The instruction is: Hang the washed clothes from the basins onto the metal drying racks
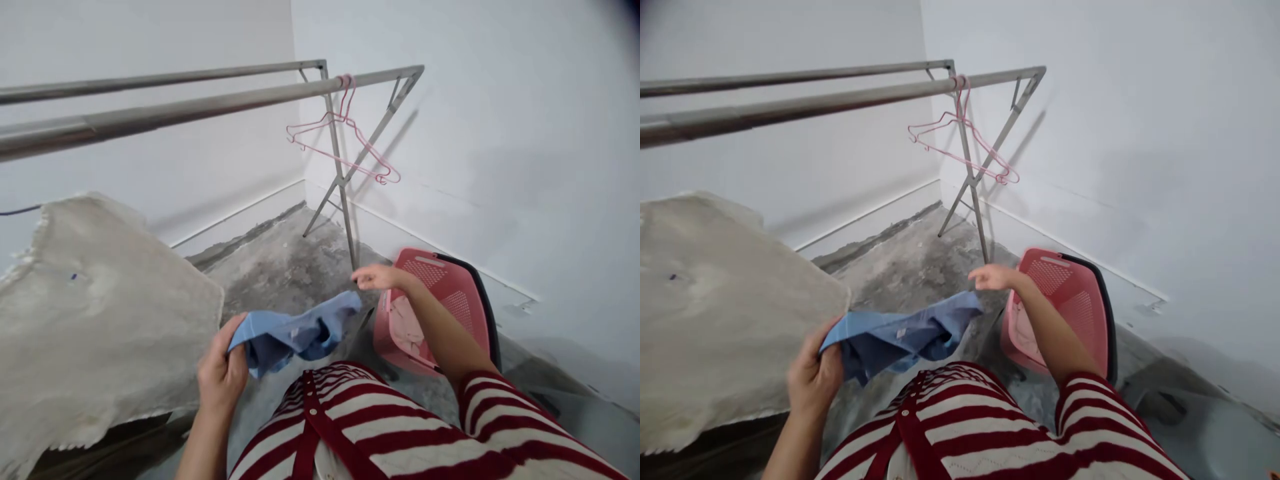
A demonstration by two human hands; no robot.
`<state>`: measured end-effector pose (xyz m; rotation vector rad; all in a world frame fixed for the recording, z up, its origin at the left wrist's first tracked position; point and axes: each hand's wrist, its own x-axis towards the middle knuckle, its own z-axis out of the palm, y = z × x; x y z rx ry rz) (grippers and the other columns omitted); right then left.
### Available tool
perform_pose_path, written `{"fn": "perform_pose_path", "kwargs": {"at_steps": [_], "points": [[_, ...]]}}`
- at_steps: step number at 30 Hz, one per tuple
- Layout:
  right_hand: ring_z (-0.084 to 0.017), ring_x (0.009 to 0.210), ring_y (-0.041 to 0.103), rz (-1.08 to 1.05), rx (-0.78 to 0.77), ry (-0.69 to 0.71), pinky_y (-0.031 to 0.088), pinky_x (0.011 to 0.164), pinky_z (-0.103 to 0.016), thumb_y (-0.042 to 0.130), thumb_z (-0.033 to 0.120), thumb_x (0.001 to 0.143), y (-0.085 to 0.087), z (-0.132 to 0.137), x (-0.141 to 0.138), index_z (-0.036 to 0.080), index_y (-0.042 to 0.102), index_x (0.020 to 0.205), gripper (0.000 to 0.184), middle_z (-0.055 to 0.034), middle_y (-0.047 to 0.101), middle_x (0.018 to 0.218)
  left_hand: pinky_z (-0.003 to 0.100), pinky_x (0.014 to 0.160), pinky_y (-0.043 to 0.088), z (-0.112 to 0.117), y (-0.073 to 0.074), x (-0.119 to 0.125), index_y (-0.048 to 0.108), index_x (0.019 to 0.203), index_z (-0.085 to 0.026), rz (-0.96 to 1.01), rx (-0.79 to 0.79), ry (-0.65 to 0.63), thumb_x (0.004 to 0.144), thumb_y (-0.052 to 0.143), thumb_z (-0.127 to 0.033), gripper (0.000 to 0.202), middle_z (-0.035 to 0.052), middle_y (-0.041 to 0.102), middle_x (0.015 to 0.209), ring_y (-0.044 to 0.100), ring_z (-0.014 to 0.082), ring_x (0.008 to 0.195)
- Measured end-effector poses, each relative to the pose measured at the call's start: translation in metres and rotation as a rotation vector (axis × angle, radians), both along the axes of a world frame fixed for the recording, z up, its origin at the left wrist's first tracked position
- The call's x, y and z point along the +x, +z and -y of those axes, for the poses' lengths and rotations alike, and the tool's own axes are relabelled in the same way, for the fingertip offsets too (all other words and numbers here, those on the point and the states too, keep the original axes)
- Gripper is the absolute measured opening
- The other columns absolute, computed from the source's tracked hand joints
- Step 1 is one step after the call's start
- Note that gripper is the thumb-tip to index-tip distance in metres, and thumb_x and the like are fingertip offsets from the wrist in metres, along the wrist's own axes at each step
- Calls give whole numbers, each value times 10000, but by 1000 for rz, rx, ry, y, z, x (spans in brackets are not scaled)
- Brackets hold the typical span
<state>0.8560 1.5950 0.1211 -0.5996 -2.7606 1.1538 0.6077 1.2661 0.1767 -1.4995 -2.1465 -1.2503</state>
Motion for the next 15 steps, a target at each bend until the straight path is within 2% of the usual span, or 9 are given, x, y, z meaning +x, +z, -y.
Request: {"fn": "perform_pose_path", "kwargs": {"at_steps": [4, 6, 7, 8, 10, 13, 15], "points": [[-210, 1004, 596, -506, 408, -703, 471, 908, -371, 513, 334, 810, 64, -71, 16, 175, 574, 1190, 417, -106, 629, 1131, 279, 870, 529, 11, 3, 12, 617, 1128, -257, -95, 55, -86, 856, 503, -180, 305, 13, 700, 1072, 673, 169, 945], [-226, 1064, 567, -614, 580, -914, 424, 980, -409, 507, 290, 805, 96, -111, 21, 154, 555, 1200, 421, -132, 597, 1178, 286, 880, 530, 14, 3, 14, 605, 1150, -272, -128, 63, -79, 862, 503, -174, 321, 5, 697, 1085, 674, 171, 949], [-235, 1070, 563, -624, 607, -974, 416, 987, -421, 514, 267, 792, 109, -128, 21, 134, 546, 1201, 431, -151, 581, 1199, 284, 875, 534, 15, 3, 15, 596, 1167, -280, -147, 57, -72, 865, 503, -177, 332, 2, 695, 1093, 675, 171, 950], [-239, 1061, 567, -616, 596, -1012, 416, 985, -431, 514, 245, 782, 119, -144, 20, 118, 541, 1197, 435, -164, 578, 1200, 281, 865, 539, 16, 2, 16, 585, 1186, -290, -167, 47, -65, 869, 502, -182, 345, -1, 693, 1100, 677, 172, 949], [-230, 993, 596, -560, 477, -1024, 451, 937, -431, 490, 223, 784, 132, -165, 13, 97, 531, 1198, 435, -166, 610, 1136, 282, 840, 554, 19, 1, 16, 557, 1225, -318, -200, 23, -43, 876, 497, -191, 377, -8, 691, 1108, 682, 175, 942], [-194, 804, 635, -468, 302, -941, 512, 802, -381, 459, 224, 805, 134, -175, -2, 73, 548, 1175, 409, -118, 670, 902, 317, 829, 577, 25, -2, 14, 495, 1288, -382, -203, -16, 5, 876, 487, -192, 453, -20, 689, 1115, 684, 190, 950], [-168, 696, 628, -436, 277, -875, 521, 737, -341, 490, 224, 797, 130, -172, -12, 61, 586, 1122, 376, -88, 671, 783, 351, 823, 595, 30, -3, 13, 441, 1325, -437, -199, -35, 24, 861, 492, -200, 523, -32, 684, 1125, 685, 210, 953]]}}
